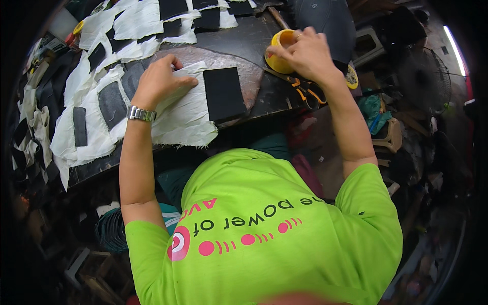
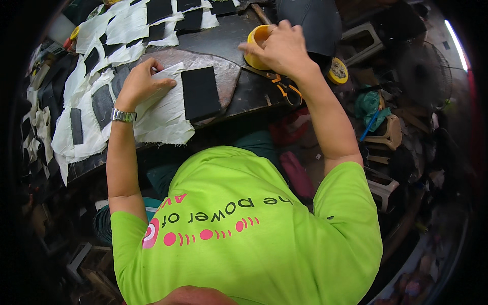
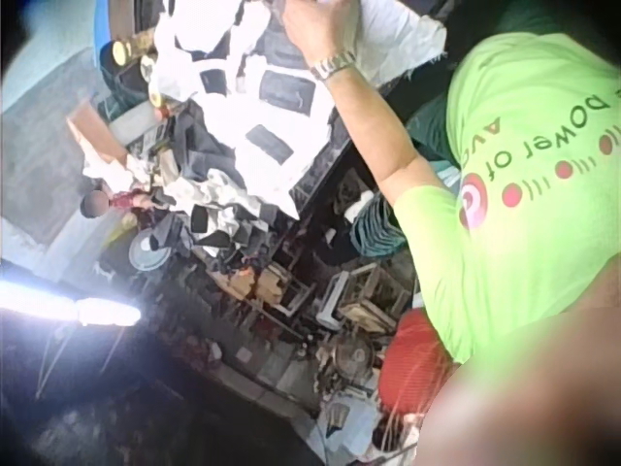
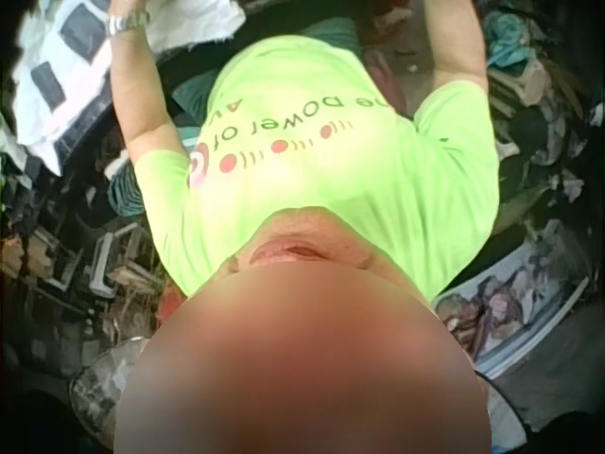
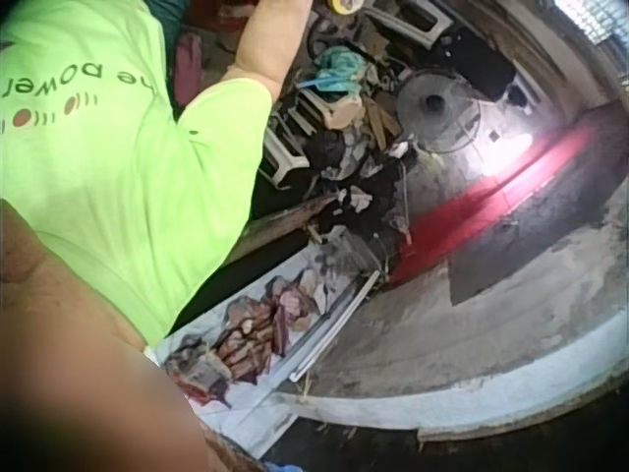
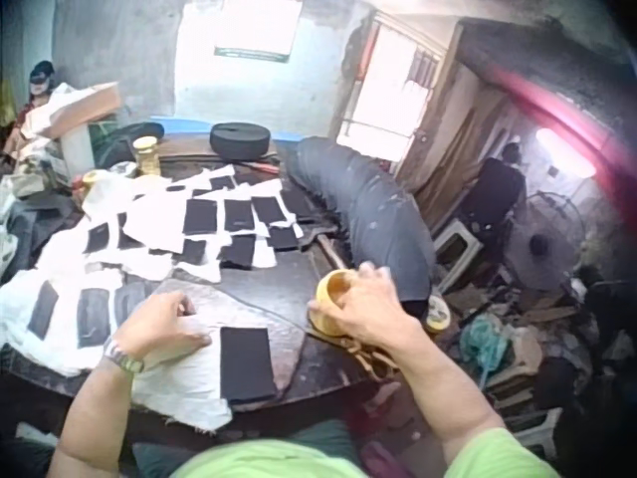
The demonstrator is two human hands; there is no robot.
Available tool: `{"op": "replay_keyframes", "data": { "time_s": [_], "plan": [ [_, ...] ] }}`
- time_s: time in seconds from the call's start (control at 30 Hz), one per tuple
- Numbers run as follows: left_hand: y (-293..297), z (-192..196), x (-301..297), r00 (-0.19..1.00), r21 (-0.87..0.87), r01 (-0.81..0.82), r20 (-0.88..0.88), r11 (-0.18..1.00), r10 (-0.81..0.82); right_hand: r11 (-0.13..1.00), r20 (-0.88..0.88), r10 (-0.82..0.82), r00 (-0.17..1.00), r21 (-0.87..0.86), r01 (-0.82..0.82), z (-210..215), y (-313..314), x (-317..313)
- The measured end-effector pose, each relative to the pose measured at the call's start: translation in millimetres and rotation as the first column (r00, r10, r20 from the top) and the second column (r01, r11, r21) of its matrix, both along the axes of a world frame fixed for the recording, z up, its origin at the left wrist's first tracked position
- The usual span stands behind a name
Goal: The person repeatedly applies adhesive from a yellow tub onto small black fabric patches and presses them onto larger white fabric pieces on a workbench. The person handles the patches one at a time, smoothing each after placement.
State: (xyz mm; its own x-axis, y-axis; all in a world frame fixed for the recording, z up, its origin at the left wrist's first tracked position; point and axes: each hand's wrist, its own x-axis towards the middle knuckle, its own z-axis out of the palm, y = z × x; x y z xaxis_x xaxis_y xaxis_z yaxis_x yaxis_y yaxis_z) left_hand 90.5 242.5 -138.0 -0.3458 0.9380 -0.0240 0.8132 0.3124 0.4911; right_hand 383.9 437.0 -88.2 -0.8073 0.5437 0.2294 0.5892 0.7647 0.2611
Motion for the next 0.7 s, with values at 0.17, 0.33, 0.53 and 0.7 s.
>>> {"op": "replay_keyframes", "data": {
  "time_s": [0.17, 0.33, 0.53, 0.7],
  "plan": [
    [27, -2, -18, 0.985, -0.208, 0.128, 0.143, 0.97, -0.099, 0.976, -0.414, 0.103, 0.905, 0.219, -0.011, 17, -8, 17],
    [36, -17, -15, 0.891, 0.06, 0.182, 0.412, 0.981, -0.191, 0.999, -0.175, -0.014, 0.985, 0.027, 0.019, 8, -50, 29],
    [43, -20, -22, 0.845, 0.109, 0.114, 0.512, 0.987, -0.155, 0.872, -0.61, 0.045, 0.791, -0.362, -0.328, 31, -75, 19],
    [42, -27, -16, 0.824, 0.245, 0.104, 0.522, 0.964, -0.222, 0.43, -0.82, -0.189, 0.54, -0.563, -0.706, -21, -56, -55]
  ]
}}
